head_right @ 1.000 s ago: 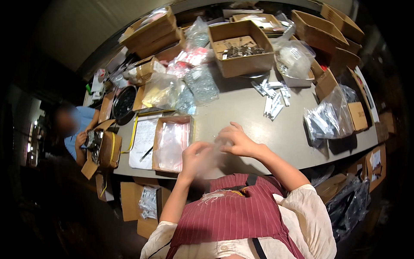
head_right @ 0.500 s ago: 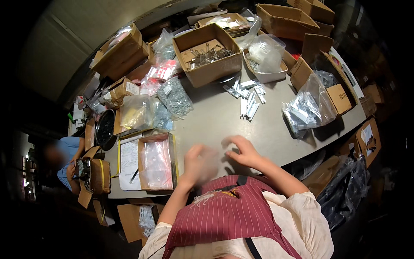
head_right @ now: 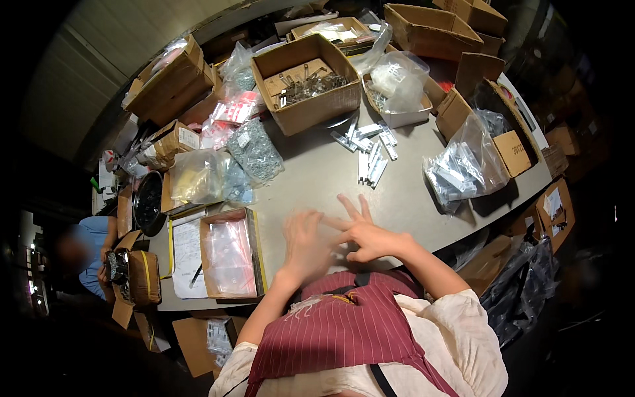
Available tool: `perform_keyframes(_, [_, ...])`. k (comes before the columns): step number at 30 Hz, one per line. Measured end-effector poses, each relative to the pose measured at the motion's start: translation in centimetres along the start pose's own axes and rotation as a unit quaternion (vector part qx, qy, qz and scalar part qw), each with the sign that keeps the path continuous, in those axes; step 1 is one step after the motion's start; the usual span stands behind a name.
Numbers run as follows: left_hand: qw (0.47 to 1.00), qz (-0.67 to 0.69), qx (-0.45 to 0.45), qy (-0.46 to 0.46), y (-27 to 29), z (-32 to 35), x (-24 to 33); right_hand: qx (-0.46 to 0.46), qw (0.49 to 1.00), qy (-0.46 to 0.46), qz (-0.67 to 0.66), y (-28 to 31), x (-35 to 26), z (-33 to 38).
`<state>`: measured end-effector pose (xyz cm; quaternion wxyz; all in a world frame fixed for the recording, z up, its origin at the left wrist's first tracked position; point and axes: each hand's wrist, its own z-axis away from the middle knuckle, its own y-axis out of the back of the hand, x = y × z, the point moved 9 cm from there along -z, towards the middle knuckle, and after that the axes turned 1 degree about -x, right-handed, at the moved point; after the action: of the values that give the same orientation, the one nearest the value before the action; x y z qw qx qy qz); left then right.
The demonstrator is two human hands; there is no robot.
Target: The person repeatedly picks up small white rectangular components and metal fasteners from a cluttered table. They insert the fasteners into the components by hand and place the assembled units into a cardboard box. The process is repetitive, involving picking, inserting, and placing items one at a time.
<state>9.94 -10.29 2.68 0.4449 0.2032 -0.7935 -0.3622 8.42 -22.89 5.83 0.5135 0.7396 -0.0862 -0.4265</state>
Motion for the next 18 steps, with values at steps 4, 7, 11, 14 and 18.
perform_keyframes(4, [0.990, 0.080, -0.027, 0.115, -2.5, 0.7, -3.1, 0.065, 0.961, -0.127, -0.235, -1.7, 8.8, -2.5])
perform_keyframes(7, [0.976, 0.135, 0.011, 0.171, -2.5, 1.1, -3.3, 0.216, 0.907, -0.295, 0.210, 2.5, 15.5, -2.9])
perform_keyframes(11, [0.987, 0.109, -0.011, 0.118, -4.6, 1.6, -3.7, 0.183, 0.890, -0.283, 0.307, 1.5, 19.1, -3.2])
perform_keyframes(14, [0.958, 0.204, -0.041, 0.197, -6.3, 2.5, -6.1, 0.110, 0.928, -0.250, 0.253, -2.2, 18.1, -3.3])
perform_keyframes(18, [0.913, 0.294, 0.011, 0.282, -6.6, 2.9, -7.5, 0.079, 0.930, -0.279, -0.227, -6.0, 16.2, -0.4])
